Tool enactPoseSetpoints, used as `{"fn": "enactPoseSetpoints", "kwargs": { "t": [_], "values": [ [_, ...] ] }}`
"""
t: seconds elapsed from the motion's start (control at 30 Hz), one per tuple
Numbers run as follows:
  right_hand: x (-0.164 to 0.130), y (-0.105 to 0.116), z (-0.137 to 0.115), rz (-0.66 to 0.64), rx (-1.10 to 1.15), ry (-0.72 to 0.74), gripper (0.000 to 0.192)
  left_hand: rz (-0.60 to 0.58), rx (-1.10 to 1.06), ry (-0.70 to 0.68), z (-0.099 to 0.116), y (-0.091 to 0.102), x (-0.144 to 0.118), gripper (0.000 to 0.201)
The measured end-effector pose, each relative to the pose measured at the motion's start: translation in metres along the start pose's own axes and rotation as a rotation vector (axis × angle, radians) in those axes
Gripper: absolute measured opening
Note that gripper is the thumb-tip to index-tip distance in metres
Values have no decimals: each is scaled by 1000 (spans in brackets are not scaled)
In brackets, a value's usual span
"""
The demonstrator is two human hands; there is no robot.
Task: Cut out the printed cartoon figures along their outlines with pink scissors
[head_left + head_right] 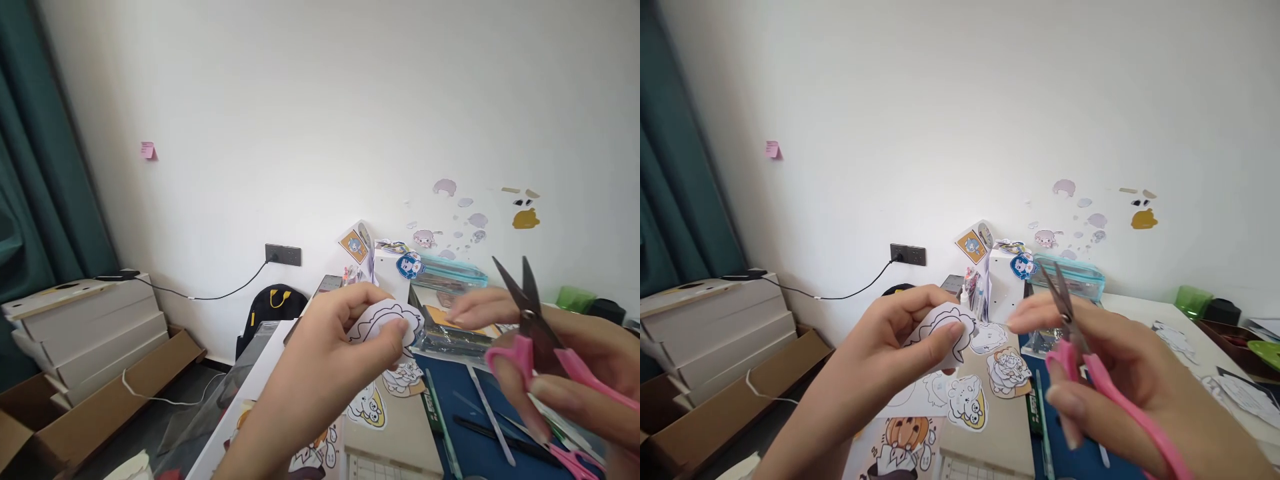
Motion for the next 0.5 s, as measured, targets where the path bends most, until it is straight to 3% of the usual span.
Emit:
{"fn": "enactPoseSetpoints", "kwargs": {
  "t": [0.13, 0.23, 0.37, 0.5],
  "values": [
    [11, -19, -4, -202, 52, -52, 37, -14, 71, -31, 4, -5, 2, 11],
    [16, -23, -5, -207, 107, -51, 34, 25, 80, -25, 7, -7, 2, 9],
    [16, -23, -9, -217, 158, -13, 33, 186, 28, -51, 9, -3, 2, 16],
    [16, -27, -10, -136, 214, 1, 41, 183, -163, -148, 6, -6, 4, 15]
  ]
}}
Point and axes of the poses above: each hand's wrist, its own x-axis towards the middle knuckle, its own y-axis out of the back of the hand, z = x × y, the point moved 4 cm from there along x, towards the middle knuckle, and after that the axes turned 9 degrees about x, right-handed, at the moved point
